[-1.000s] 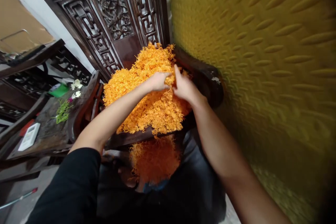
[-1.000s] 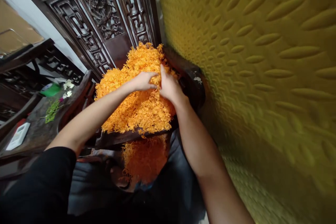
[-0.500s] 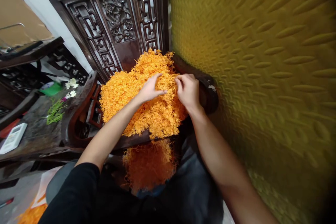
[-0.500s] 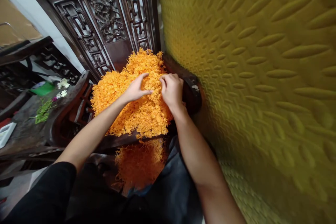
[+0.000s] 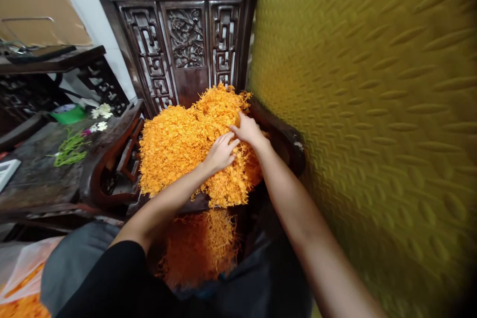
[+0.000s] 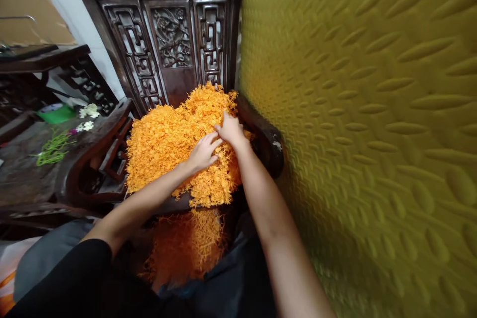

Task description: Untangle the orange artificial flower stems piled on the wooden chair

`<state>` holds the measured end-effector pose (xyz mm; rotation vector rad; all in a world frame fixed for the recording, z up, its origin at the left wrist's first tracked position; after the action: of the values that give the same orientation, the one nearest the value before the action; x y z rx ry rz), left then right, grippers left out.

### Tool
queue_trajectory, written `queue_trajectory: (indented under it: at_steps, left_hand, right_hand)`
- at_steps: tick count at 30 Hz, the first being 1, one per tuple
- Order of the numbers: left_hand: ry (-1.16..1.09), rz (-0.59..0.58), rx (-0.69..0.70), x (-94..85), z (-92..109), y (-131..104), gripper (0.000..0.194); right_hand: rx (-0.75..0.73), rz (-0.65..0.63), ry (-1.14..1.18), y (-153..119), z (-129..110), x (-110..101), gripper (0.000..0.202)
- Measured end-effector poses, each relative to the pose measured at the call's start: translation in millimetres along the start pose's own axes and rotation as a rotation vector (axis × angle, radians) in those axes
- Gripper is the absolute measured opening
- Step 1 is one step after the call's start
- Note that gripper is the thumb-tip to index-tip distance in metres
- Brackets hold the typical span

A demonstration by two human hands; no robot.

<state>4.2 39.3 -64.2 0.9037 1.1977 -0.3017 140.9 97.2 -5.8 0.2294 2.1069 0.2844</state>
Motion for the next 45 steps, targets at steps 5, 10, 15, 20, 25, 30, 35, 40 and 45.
queue_trajectory:
  at_steps: [5,10,15,20,25,30,35,40,45]
  left_hand:
    - [-0.083,0.165,-0.204,-18.1,-19.5,11.3,0.082]
    - [-0.053,0.046,-0.398,4.0,-30.6,42.1,0.118]
    - [0.01,-0.044,-0.407,31.0,-29.5,53.6,0.115]
    - [0.063,-0.088,-0.375,37.7,-29.3,49.3,0.108]
    - [0.052,-0.069,-0.372,39.2,-31.2,42.5,0.111]
    - [0.055,-0.048,-0.358,42.7,-30.5,35.2,0.108]
    - [0.077,-0.084,-0.302,43.0,-29.6,31.2,0.108]
    - [0.085,-0.079,-0.281,45.7,-31.0,29.7,0.108]
    - [0.101,-0.106,-0.291,50.0,-31.7,31.4,0.108]
  right_hand:
    - [0.027,0.02,-0.047,18.5,4.4,2.4,0.034]
    - [-0.05,0.335,0.105,31.2,4.4,-22.3,0.04]
    - [0.033,0.169,0.261,52.8,14.7,-11.2,0.054]
    - [0.088,0.031,0.235,59.8,17.8,0.2,0.019]
    - [0.161,0.223,0.718,69.4,16.7,-4.4,0.017]
    - [0.184,0.292,0.951,78.6,10.2,-8.0,0.018]
    - [0.035,0.426,1.179,84.2,-2.5,-18.5,0.024]
    - [0.087,0.456,1.339,84.2,-6.2,-23.7,0.035]
    - [0.237,0.396,1.535,73.3,-13.2,-34.7,0.019]
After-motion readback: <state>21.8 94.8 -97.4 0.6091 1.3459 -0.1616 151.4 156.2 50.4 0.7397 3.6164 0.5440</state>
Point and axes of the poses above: each hand's wrist, its own y-axis towards the middle knuckle, its own x-axis out of the palm, z = x × y, the point moved 5 cm from there along y, towards the middle knuckle, and after that the axes turned 11 degrees about y, right-handed, at the moved point
